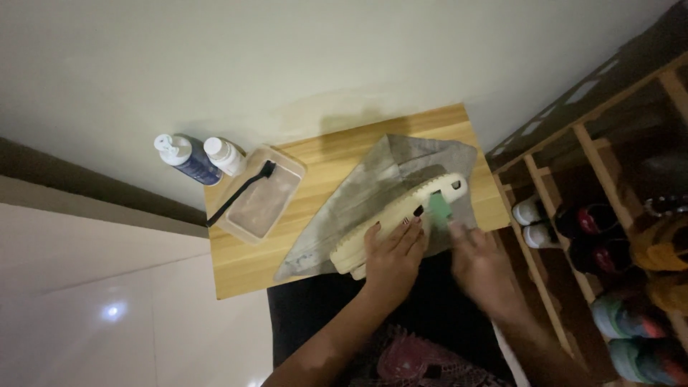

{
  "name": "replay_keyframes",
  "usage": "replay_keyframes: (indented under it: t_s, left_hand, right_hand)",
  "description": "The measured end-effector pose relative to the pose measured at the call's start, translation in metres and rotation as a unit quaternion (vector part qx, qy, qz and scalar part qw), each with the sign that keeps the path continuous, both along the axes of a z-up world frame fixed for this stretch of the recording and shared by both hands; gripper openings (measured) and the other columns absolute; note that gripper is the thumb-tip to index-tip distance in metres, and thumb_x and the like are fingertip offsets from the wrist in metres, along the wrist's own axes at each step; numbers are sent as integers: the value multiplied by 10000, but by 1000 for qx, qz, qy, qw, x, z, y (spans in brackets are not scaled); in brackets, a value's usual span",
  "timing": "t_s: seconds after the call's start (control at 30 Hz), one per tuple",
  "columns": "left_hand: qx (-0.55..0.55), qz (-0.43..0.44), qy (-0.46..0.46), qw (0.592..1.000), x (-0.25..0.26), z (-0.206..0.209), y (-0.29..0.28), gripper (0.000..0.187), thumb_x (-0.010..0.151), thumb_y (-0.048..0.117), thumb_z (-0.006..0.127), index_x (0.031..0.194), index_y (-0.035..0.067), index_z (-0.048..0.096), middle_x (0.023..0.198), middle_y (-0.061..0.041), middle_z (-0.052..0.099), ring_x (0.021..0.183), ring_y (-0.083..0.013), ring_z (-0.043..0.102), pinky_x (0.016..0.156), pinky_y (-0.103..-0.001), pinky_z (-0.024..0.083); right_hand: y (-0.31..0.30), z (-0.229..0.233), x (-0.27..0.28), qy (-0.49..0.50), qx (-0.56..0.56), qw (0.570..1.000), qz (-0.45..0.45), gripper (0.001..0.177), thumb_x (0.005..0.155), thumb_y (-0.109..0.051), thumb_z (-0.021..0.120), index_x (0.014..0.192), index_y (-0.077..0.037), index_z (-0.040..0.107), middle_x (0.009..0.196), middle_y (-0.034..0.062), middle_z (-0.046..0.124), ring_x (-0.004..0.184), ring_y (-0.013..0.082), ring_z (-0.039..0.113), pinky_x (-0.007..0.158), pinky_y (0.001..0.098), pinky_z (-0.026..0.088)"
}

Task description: The person cleans a shoe using a small brush, applying liquid from bottles into a container and scrubbing the various surfaces and the sole of the footwear.

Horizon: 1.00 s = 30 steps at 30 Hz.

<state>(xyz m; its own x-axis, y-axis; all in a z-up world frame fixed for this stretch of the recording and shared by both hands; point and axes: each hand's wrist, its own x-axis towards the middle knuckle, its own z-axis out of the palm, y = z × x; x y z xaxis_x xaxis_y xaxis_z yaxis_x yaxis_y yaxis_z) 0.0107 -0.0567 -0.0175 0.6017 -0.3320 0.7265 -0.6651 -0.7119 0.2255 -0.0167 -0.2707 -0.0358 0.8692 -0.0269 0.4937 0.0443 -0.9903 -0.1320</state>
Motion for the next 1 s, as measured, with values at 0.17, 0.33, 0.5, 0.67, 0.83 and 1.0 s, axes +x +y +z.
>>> replay_keyframes:
  t_s: [0.17,0.33,0.5,0.67,0.83,1.0]
  left_hand:
    - [2,-2,-10,1000,-2,-11,-4,115,928,87,763,1036,125,771,1126,-50,772,1071,-195,718,994,-552,443]
    - [10,-1,-3,1000,-2,-41,-9,113,944,89,744,1041,138,772,1114,-31,776,1070,-176,715,1008,-545,427]
    - [3,-5,9,1000,-4,1,-2,105,932,81,739,1016,136,770,1079,-37,765,1052,-196,716,998,-579,453]
    - [4,2,3,1000,-1,2,-2,112,943,76,736,1023,143,777,1110,-22,776,1046,-172,720,1001,-544,440]
    - [2,-7,13,1000,2,4,2,125,949,84,721,1043,152,769,1119,-14,775,1063,-160,721,1021,-549,412]
    - [-5,-6,10,1000,2,8,2,122,952,84,713,1036,150,771,1062,-11,780,1031,-157,727,1014,-558,425]
  right_hand:
    - [-12,-2,-1,-17,23,999,14,505,962,-47,615,1452,-146,686,824,123,651,666,305,647,573,362,531]
    - [8,25,-3,-33,-63,997,25,454,928,-149,636,1367,-223,728,783,89,637,602,299,637,551,375,533]
    - [53,71,-10,13,15,995,99,326,878,-71,696,1167,-179,801,746,87,663,654,269,652,609,344,538]
    - [3,28,3,-4,-7,999,44,371,897,-97,659,1255,-113,752,800,143,609,708,380,643,648,447,536]
    - [18,34,6,17,3,998,63,343,926,-66,671,1235,-173,775,800,99,683,696,294,680,634,328,552]
    - [-23,-13,17,-16,82,996,44,359,980,-45,630,1316,-108,740,858,125,670,719,312,664,630,366,545]
